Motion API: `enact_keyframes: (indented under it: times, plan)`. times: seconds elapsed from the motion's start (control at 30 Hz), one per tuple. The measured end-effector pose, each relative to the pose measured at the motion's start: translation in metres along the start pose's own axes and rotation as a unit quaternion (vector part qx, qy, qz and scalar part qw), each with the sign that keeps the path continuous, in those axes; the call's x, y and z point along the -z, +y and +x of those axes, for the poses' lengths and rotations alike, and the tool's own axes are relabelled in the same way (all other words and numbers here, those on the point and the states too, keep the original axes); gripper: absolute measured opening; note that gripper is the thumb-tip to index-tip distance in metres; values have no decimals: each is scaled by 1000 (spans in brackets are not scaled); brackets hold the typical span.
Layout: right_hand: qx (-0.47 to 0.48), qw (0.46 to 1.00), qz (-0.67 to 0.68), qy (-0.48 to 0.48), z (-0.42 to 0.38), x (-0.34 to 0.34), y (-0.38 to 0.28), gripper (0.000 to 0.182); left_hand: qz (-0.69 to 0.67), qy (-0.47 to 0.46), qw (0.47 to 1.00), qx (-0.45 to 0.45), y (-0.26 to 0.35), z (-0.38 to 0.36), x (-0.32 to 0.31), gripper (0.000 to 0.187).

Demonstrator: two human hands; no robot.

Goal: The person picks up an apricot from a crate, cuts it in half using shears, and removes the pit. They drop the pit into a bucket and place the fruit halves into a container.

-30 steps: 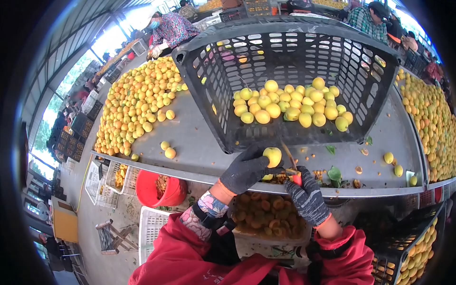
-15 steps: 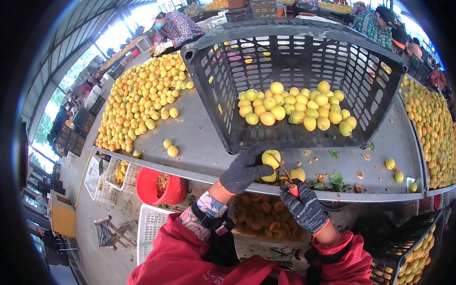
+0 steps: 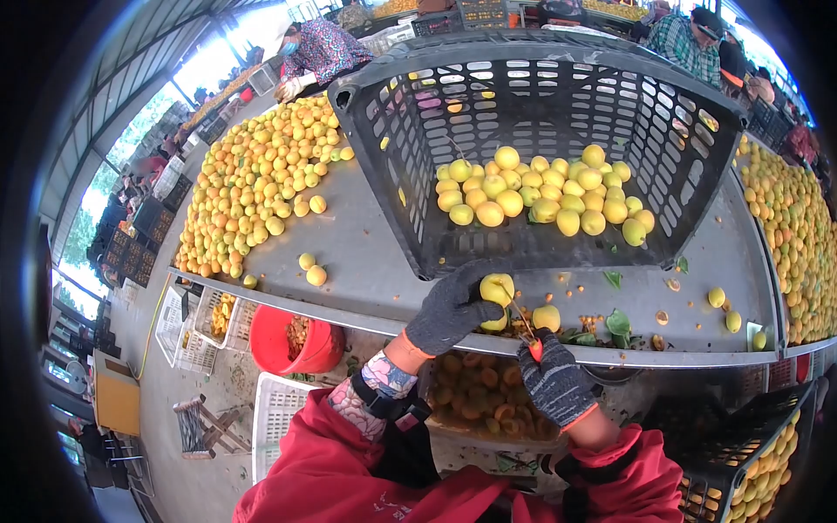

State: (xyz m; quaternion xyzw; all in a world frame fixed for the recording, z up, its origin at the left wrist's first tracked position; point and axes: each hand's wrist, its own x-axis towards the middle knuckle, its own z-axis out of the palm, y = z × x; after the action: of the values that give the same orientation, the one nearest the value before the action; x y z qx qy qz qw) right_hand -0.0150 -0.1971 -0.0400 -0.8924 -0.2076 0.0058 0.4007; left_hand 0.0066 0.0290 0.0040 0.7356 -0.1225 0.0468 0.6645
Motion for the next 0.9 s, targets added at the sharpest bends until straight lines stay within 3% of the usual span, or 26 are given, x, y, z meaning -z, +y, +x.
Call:
enact_keyframes:
  times: [0.13, 0.2, 0.33, 0.43, 0.53, 0.63, 0.73, 0.9]
  plan:
    - [12, 1000, 13, 12, -2, -8, 3, 39, -51, 12, 998, 33, 4, -1, -7, 50]
    - [9, 999, 36, 6, -3, -8, 3, 40, -192, 12, 977, 87, 6, -4, -13, 46]
    - [-42, 994, 100, -23, -2, -4, -19, 41, -490, -4, 861, 136, -2, -9, -31, 48]
    - [-46, 993, 106, -9, -5, -9, -17, 35, -519, -38, 841, 147, -3, -8, -31, 51]
    - [-49, 990, 129, -38, -2, -1, -11, 30, -405, -81, 899, 146, 1, -1, -16, 49]
    - [-56, 988, 114, -88, 6, 20, -20, 26, -136, -76, 982, 106, -4, 3, -4, 48]
    - [-54, 989, 112, -76, 4, 16, -20, 23, -167, -35, 978, 119, -7, 1, -12, 47]
    - [-41, 987, 157, -6, -5, -13, -20, 19, -504, -37, 850, 146, -16, -7, -34, 49]
